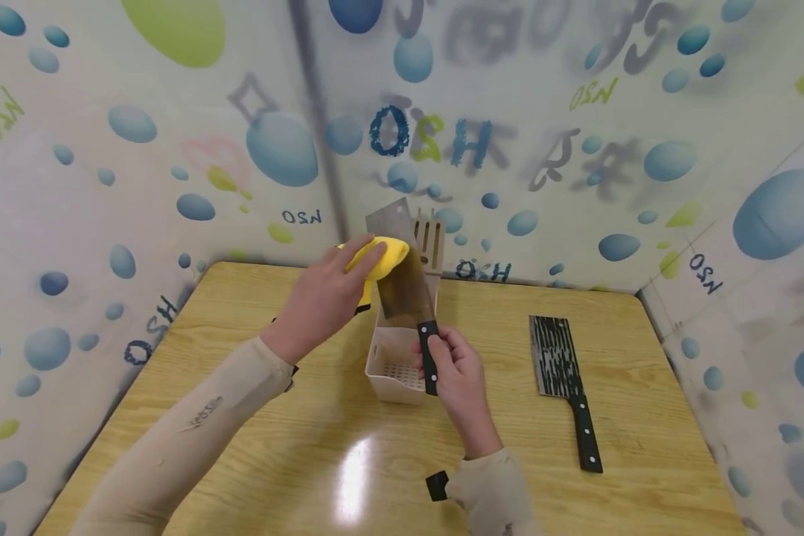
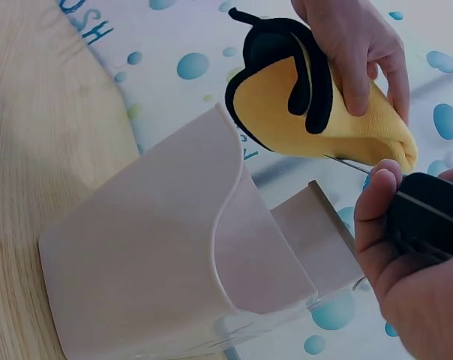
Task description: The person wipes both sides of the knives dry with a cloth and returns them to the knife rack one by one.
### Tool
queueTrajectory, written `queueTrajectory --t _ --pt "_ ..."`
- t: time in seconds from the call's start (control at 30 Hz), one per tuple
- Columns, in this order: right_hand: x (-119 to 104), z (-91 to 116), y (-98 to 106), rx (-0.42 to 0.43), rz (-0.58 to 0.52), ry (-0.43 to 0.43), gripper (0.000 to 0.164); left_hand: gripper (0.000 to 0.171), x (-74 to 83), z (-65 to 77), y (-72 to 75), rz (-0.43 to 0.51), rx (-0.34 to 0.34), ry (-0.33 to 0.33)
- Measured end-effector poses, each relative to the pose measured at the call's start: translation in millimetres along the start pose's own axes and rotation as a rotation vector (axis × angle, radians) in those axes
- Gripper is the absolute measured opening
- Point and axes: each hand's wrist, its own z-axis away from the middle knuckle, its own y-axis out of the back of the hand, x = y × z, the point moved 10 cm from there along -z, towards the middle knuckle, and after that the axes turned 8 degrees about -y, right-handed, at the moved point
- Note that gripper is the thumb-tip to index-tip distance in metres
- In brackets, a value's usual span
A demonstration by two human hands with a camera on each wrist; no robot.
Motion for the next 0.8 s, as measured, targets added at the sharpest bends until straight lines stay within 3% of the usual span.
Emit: queueTrajectory --t 0.43,0.8 --pt "-1.8 2.2 -4.2 -0.013 0.004 -0.003 0.033 0.060 20.7 0.4 -12.1 -0.108 -0.065 -0.098" --pt "-2.5 2.2 -4.9 -0.003 -0.003 0.007 0.034 0.062 22.3 -0.7 -15.9 -0.032 -0.107 -0.118"
